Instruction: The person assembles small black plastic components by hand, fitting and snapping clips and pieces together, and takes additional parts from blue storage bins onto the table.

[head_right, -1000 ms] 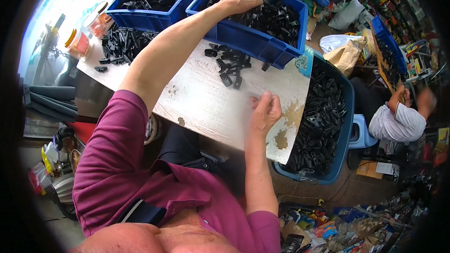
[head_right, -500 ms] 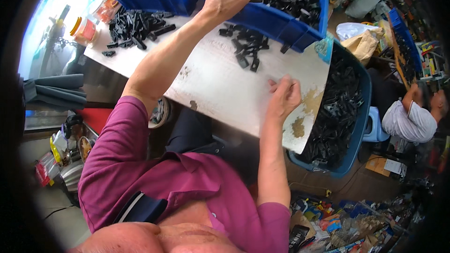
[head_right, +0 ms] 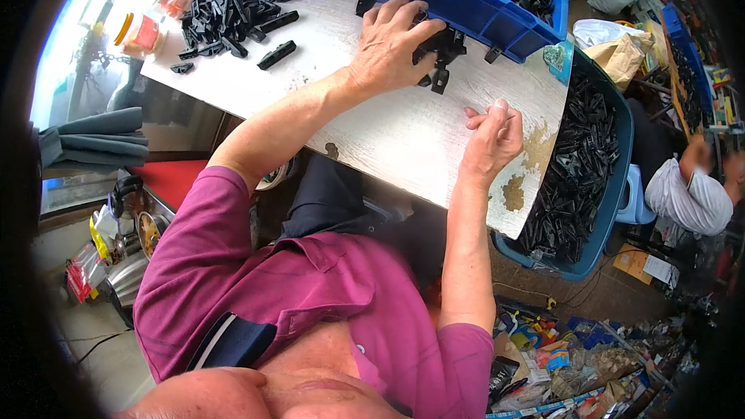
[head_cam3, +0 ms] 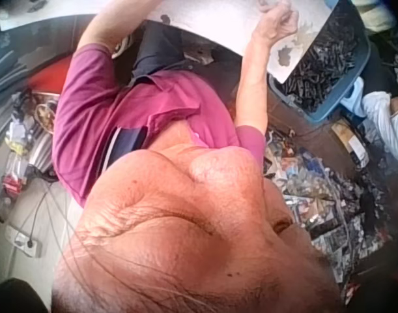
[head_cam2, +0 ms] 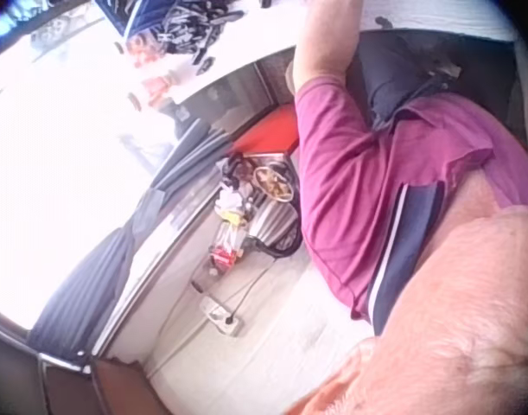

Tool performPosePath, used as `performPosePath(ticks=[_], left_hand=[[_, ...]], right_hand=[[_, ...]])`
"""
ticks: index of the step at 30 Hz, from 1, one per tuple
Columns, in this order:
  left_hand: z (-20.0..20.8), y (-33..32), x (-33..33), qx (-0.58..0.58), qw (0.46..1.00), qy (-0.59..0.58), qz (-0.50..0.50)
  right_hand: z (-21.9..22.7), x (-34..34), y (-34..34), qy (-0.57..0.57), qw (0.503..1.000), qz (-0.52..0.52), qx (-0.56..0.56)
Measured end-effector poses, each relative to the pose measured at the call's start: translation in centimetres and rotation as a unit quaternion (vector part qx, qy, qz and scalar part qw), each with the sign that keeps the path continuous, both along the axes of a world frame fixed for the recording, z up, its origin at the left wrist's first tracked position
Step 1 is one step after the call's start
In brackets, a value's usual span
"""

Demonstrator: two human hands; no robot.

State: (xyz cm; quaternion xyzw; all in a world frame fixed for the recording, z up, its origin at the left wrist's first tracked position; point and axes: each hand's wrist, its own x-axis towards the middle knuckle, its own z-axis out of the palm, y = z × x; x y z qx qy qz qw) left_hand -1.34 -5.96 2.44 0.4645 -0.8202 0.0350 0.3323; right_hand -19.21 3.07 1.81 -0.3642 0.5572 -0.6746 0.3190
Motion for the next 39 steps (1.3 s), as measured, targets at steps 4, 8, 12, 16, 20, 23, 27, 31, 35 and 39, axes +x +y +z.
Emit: performPosePath(ticks=[4, 8, 12, 16, 20, 23, 27, 31, 35, 39], left_hand=[[-0.2, 0.1, -0.1, 0.011, 0.999, 0.029, 0.01], [0.9, -0.4, 0.3, 0.022, 0.993, 0.119, -0.004], [2.7, -1.3, 0.8, -0.051, 0.983, 0.176, -0.025], [6.8, -3.5, 0.7, -0.158, 0.971, 0.176, -0.038], [9.5, -8.1, 1.0, -0.141, 0.983, 0.113, 0.041], [10.8, -11.8, 0.8, -0.049, 0.994, 0.054, 0.082], [9.8, -17.4, 0.5, 0.107, 0.978, -0.075, 0.163], [9.0, -20.1, 0.1, 0.109, 0.965, -0.161, 0.174], [8.1, -20.5, -0.7, 0.146, 0.963, -0.135, 0.184], [8.3, -21.3, 0.2, 0.182, 0.963, -0.12, 0.158]], right_hand=[[-0.4, -0.3, -0.1, 0.011, 1.0, 0.001, 0.006], [0.3, -0.1, -0.3, -0.022, 1.0, -0.007, -0.008], [-0.2, -0.4, -0.4, 0.014, 1.0, 0.007, 0.005], [-0.2, -0.5, -0.1, -0.041, 0.999, -0.004, -0.009], [0.1, -0.3, -0.1, -0.014, 1.0, 0.003, 0.013], [0.2, -0.3, 0.1, -0.023, 1.0, 0.0, 0.014], [-0.2, -0.4, 0.0, -0.01, 0.999, 0.01, 0.031], [0.5, 0.0, 0.2, -0.058, 0.998, 0.004, 0.007], [0.6, -0.1, 0.2, -0.039, 0.999, 0.007, 0.019], [0.7, 0.2, 0.2, -0.022, 1.0, 0.008, 0.02]])
